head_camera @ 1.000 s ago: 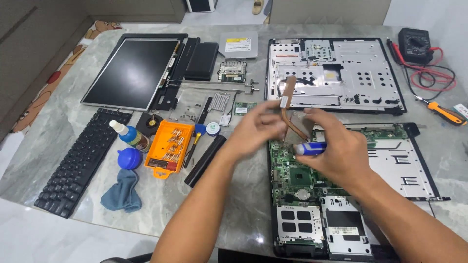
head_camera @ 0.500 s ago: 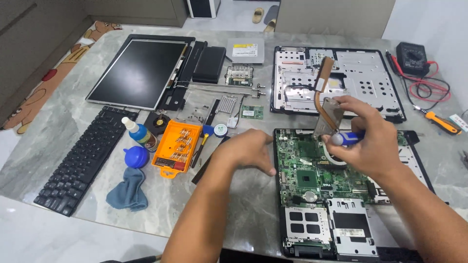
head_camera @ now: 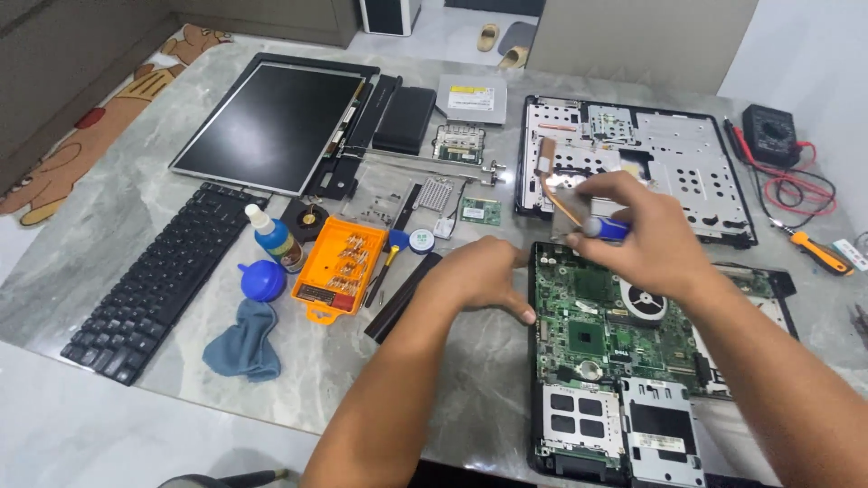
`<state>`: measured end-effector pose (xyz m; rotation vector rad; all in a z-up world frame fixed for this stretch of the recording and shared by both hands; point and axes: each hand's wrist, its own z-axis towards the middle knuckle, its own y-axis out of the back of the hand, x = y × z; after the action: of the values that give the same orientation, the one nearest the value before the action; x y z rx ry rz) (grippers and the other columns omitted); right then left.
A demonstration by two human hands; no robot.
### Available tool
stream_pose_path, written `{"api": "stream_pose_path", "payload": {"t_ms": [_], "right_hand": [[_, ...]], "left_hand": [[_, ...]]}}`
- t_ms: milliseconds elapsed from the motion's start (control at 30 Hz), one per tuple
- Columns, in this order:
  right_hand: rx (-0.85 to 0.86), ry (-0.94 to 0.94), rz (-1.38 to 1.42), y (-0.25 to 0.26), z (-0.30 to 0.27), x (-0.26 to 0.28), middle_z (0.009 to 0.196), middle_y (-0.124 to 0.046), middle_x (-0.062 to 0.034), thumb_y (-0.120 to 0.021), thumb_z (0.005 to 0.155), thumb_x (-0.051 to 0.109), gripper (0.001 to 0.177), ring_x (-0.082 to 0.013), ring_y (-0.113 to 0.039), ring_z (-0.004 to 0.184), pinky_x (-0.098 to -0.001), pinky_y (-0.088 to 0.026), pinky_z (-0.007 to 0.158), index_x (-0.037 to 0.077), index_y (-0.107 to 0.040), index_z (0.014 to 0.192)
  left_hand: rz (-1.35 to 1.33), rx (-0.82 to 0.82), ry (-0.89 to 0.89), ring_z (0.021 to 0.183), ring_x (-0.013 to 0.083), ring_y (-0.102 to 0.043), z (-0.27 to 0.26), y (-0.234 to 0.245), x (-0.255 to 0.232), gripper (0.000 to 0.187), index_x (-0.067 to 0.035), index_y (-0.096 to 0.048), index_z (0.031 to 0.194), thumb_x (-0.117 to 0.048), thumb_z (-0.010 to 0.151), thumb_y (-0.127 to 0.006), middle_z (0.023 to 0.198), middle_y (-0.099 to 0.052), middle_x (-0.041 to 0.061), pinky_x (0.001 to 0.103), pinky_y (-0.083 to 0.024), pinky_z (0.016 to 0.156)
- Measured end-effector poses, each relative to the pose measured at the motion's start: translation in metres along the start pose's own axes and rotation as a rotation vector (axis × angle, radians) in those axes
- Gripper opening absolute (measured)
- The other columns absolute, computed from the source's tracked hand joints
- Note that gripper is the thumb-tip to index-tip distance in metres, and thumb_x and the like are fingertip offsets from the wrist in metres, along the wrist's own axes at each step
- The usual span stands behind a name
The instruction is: The person removes a cooling fan from a disassembled laptop using a screwdriver. They then proceed to unscrew and detach the copper heat sink from the motherboard, placing the components on the work surface.
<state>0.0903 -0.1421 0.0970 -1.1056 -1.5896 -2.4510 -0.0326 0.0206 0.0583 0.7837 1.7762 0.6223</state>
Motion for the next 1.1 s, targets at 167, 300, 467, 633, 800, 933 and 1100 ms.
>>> {"api": "stream_pose_path", "payload": {"t_ms": [167, 300, 467, 633, 800, 933, 1100], "right_hand": [[0.055, -0.060, 0.138, -0.019, 0.003, 0.011, 0.112, -0.067, -0.0204, -0.076, 0.066, 0.021, 0.052, -0.0482, -0.066, 0.088, -0.0570, -0.052, 0.074, 0.012, -0.060, 0.115], [0.229, -0.076, -0.041, -0.036, -0.011, 0.025, 0.105, -0.070, -0.0211, -0.073, 0.067, 0.026, 0.050, -0.0417, -0.071, 0.077, -0.0518, -0.056, 0.074, 0.014, -0.063, 0.115], [0.360, 0.075, -0.381, -0.060, -0.017, 0.030, 0.098, -0.072, -0.0140, -0.070, 0.070, 0.032, 0.047, -0.0366, -0.072, 0.077, -0.0461, -0.056, 0.070, 0.019, -0.061, 0.114], [0.365, 0.104, -0.399, -0.068, -0.015, 0.033, 0.103, -0.071, -0.0123, -0.064, 0.073, 0.037, 0.043, -0.0362, -0.071, 0.077, -0.0453, -0.057, 0.068, 0.018, -0.061, 0.111], [0.392, 0.154, -0.482, -0.073, -0.017, 0.033, 0.113, -0.069, -0.0111, -0.061, 0.074, 0.041, 0.044, -0.0375, -0.071, 0.080, -0.0471, -0.056, 0.070, 0.018, -0.059, 0.112], [0.430, 0.142, -0.498, -0.072, -0.016, 0.039, 0.122, -0.065, -0.0095, -0.059, 0.076, 0.040, 0.049, -0.0371, -0.070, 0.086, -0.0465, -0.056, 0.073, 0.017, -0.059, 0.119], [0.468, 0.128, -0.489, -0.075, -0.014, 0.042, 0.124, -0.064, -0.0096, -0.056, 0.078, 0.040, 0.048, -0.0363, -0.070, 0.087, -0.0457, -0.057, 0.073, 0.016, -0.059, 0.120]], "left_hand": [[-0.068, -0.299, 0.151, 0.104, 0.0396, -0.064, -0.015, 0.019, 0.035, 0.030, -0.004, -0.072, 0.103, -0.021, 0.079, -0.063, 0.098, -0.071, 0.021, 0.051, -0.050, 0.090], [-0.118, -0.780, 0.156, 0.084, 0.0370, -0.069, -0.011, 0.032, 0.061, 0.028, -0.010, -0.067, 0.110, -0.017, 0.084, -0.058, 0.076, -0.070, 0.015, 0.048, -0.055, 0.071], [-0.228, -0.998, 0.222, 0.071, 0.0313, -0.070, -0.010, 0.031, 0.057, 0.024, -0.009, -0.060, 0.110, -0.016, 0.088, -0.061, 0.065, -0.066, 0.011, 0.041, -0.054, 0.063], [-0.267, -0.986, 0.243, 0.076, 0.0342, -0.070, -0.016, 0.031, 0.049, 0.026, -0.005, -0.057, 0.112, -0.014, 0.087, -0.062, 0.069, -0.067, 0.016, 0.043, -0.054, 0.065], [-0.279, -0.969, 0.274, 0.082, 0.0381, -0.069, -0.016, 0.030, 0.052, 0.025, -0.005, -0.057, 0.110, -0.014, 0.087, -0.062, 0.075, -0.068, 0.019, 0.046, -0.053, 0.069], [-0.147, -0.773, 0.310, 0.096, 0.0421, -0.066, -0.020, 0.032, 0.054, 0.024, -0.010, -0.065, 0.099, -0.022, 0.079, -0.070, 0.089, -0.069, 0.021, 0.051, -0.051, 0.078], [-0.087, -0.489, 0.283, 0.097, 0.0419, -0.066, -0.036, 0.036, 0.045, 0.026, -0.006, -0.070, 0.083, -0.023, 0.066, -0.080, 0.091, -0.070, 0.022, 0.049, -0.051, 0.081]]}}
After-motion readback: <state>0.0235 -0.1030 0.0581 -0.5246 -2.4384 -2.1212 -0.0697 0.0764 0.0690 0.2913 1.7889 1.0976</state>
